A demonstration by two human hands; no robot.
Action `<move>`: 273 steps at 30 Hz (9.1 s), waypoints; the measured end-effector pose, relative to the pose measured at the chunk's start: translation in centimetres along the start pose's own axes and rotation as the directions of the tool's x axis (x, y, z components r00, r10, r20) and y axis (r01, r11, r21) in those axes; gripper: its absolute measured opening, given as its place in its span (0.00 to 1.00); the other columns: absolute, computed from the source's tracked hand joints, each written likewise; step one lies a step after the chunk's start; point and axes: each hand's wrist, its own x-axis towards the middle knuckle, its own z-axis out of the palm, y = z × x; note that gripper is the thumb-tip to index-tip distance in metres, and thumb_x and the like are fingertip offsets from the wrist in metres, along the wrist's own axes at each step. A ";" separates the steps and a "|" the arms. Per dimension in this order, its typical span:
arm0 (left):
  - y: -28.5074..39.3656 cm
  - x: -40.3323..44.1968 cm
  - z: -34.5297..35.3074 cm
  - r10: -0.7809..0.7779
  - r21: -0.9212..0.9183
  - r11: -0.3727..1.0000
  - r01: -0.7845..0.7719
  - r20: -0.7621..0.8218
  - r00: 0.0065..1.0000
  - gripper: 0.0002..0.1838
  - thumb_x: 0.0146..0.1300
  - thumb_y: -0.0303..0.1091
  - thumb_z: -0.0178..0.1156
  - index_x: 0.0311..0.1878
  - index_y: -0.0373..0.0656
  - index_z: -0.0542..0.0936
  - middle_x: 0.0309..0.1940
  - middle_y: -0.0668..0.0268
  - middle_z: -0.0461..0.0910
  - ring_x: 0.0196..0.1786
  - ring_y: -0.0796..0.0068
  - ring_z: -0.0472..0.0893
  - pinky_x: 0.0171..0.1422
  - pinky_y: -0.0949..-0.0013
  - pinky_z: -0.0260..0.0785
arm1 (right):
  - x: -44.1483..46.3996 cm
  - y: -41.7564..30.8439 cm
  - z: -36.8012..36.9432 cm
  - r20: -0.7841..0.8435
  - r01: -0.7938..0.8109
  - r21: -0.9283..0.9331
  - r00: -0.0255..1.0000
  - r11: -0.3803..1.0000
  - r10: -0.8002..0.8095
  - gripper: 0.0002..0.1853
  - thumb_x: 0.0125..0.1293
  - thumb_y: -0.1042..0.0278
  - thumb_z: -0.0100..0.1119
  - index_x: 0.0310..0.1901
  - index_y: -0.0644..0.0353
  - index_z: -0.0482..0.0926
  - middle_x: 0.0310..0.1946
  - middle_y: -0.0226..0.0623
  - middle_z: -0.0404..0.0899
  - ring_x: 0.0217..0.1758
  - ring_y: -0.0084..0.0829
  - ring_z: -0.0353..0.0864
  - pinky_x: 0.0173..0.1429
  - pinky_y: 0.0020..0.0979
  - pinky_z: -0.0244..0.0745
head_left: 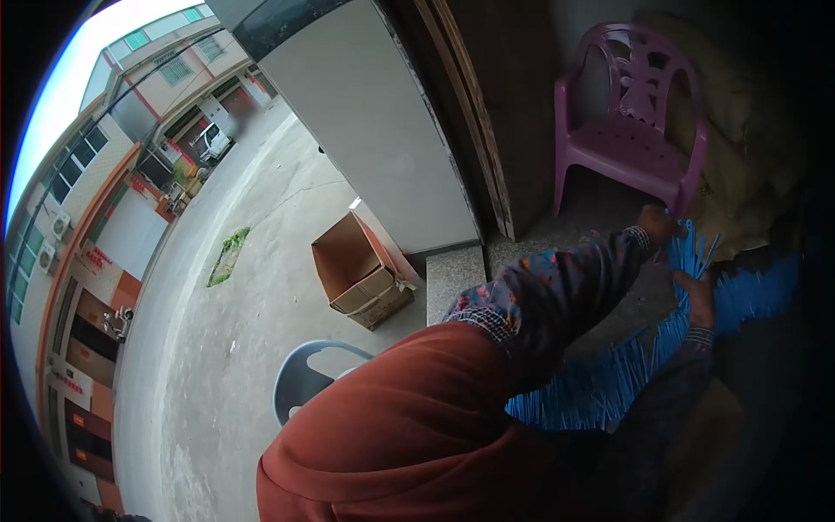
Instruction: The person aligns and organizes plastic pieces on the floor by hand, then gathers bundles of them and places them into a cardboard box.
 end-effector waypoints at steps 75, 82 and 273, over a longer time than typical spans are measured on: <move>3.6 -2.9 2.5 0.021 -0.486 0.869 0.088 0.214 0.977 0.06 0.61 0.27 0.63 0.40 0.39 0.78 0.39 0.61 0.82 0.41 0.67 0.83 0.50 0.62 0.79 | 1.2 2.2 0.3 -0.354 0.025 -0.386 0.919 0.922 -0.174 0.25 0.48 0.68 0.68 0.51 0.58 0.76 0.39 0.46 0.82 0.45 0.44 0.82 0.49 0.40 0.75; 2.4 -2.6 1.8 0.026 -0.537 0.837 0.105 0.230 0.973 0.04 0.64 0.27 0.61 0.40 0.40 0.77 0.39 0.62 0.82 0.41 0.68 0.83 0.51 0.61 0.78 | 0.6 2.2 -0.2 -0.226 0.075 -0.177 0.967 0.981 -0.114 0.19 0.48 0.70 0.71 0.44 0.63 0.80 0.30 0.32 0.82 0.28 0.23 0.78 0.32 0.27 0.73; -28.0 -9.3 20.6 0.319 -0.085 0.351 -0.932 0.947 0.034 0.51 0.55 0.69 0.57 0.63 0.26 0.62 0.60 0.43 0.64 0.63 0.46 0.62 0.67 0.49 0.55 | -22.8 18.3 17.2 -0.519 0.129 0.811 -0.294 0.571 0.803 0.34 0.62 0.44 0.59 0.61 0.64 0.72 0.62 0.41 0.69 0.60 0.40 0.69 0.62 0.42 0.65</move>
